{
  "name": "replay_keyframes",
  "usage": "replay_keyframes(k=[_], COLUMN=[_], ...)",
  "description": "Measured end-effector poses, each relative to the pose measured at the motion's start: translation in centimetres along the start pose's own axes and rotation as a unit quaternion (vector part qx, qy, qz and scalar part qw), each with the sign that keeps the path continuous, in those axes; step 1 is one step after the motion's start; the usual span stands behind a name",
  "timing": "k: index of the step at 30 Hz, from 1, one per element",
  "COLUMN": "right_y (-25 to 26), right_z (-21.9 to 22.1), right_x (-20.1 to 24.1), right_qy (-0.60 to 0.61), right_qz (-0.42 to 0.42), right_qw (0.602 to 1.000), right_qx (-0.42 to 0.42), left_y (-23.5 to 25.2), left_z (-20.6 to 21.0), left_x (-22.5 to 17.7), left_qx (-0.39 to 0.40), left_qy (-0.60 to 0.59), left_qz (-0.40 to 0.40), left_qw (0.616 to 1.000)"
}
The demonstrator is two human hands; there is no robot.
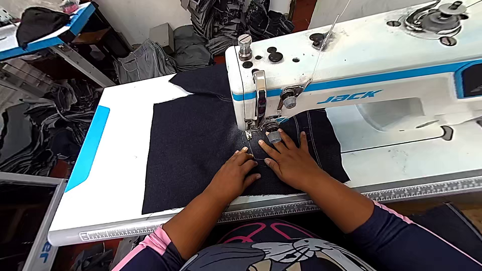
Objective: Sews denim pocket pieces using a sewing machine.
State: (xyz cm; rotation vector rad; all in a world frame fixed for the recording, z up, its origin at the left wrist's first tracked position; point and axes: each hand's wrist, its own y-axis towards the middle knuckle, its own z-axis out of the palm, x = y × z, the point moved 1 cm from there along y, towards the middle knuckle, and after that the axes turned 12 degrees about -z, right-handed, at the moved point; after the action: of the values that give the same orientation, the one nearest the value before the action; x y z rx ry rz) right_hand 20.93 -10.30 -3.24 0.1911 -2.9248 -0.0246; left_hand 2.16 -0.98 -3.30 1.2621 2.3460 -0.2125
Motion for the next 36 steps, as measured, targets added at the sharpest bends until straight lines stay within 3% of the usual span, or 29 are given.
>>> replay_keyframes(k=[9, 16, 36], right_y=[3.4, 4.8, 5.4], right_z=[-1.2, -1.7, -1.8], right_x=[-0.2, -0.2, -0.1], right_qy=[0.015, 0.019, 0.005], right_qz=[0.068, 0.097, 0.114], right_qw=[0.994, 0.992, 0.988], right_qx=[0.088, 0.083, 0.103], left_y=[3.5, 5.5, 6.0], left_z=[-1.3, -2.0, -2.6], left_x=[3.0, 4.4, 4.1], left_qx=[0.012, 0.008, 0.030], left_qy=[-0.013, -0.020, -0.019], left_qz=[0.030, 0.064, 0.045], left_qw=[0.999, 0.998, 0.998])
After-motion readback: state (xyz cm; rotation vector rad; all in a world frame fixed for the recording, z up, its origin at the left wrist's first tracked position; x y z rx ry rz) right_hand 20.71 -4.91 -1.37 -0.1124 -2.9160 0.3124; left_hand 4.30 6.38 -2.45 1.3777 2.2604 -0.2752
